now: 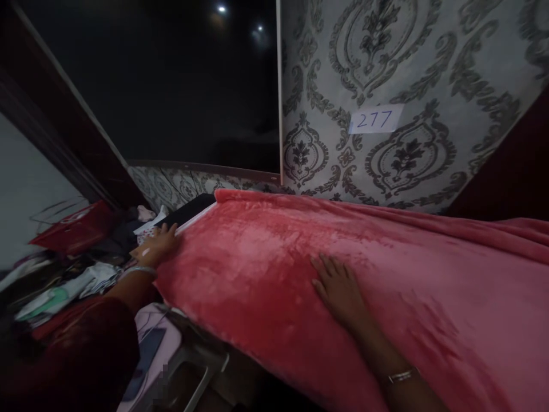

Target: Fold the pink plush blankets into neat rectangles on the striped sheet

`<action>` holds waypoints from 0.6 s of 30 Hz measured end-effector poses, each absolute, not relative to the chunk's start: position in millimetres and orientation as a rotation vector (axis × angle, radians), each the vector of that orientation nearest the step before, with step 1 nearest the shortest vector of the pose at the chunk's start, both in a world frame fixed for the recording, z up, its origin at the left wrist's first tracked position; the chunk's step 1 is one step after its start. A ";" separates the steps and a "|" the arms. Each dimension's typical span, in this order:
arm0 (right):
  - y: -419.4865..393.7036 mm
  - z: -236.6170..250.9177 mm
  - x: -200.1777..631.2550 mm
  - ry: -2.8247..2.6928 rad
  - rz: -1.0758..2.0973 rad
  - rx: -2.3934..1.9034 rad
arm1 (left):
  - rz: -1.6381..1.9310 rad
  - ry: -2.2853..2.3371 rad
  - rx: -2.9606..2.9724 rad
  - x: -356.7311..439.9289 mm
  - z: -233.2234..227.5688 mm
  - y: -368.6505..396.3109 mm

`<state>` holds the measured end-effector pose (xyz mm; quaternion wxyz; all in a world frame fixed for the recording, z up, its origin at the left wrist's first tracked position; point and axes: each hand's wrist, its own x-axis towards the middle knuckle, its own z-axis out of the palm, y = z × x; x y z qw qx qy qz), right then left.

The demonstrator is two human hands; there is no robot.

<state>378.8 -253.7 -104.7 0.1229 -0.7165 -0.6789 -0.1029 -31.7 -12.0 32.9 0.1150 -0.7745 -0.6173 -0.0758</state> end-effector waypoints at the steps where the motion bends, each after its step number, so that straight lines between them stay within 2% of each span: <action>1: -254.8 -104.6 378.9 -1.983 -0.302 -2.089 | -0.190 -1.822 -2.270 -33.9 29.3 -23.1; 4: -257.7 -106.2 380.9 -1.983 -0.330 -2.067 | -0.117 -1.713 -2.478 -26.8 1.9 -68.9; 8: -256.6 -111.4 386.4 -2.006 -0.349 -2.017 | -0.094 -1.334 -2.899 -9.8 -45.1 -127.0; 12: -254.5 -110.8 388.1 -2.023 -0.371 -2.008 | -0.228 -1.769 -2.518 -42.3 -57.8 -132.9; 16: -255.2 -106.5 384.6 -2.006 -0.368 -2.022 | -0.310 -2.300 -1.992 -101.6 -37.5 -117.3; 18: -255.3 -106.1 382.9 -1.997 -0.358 -2.025 | -0.405 -2.373 -1.784 -110.6 -27.4 -118.6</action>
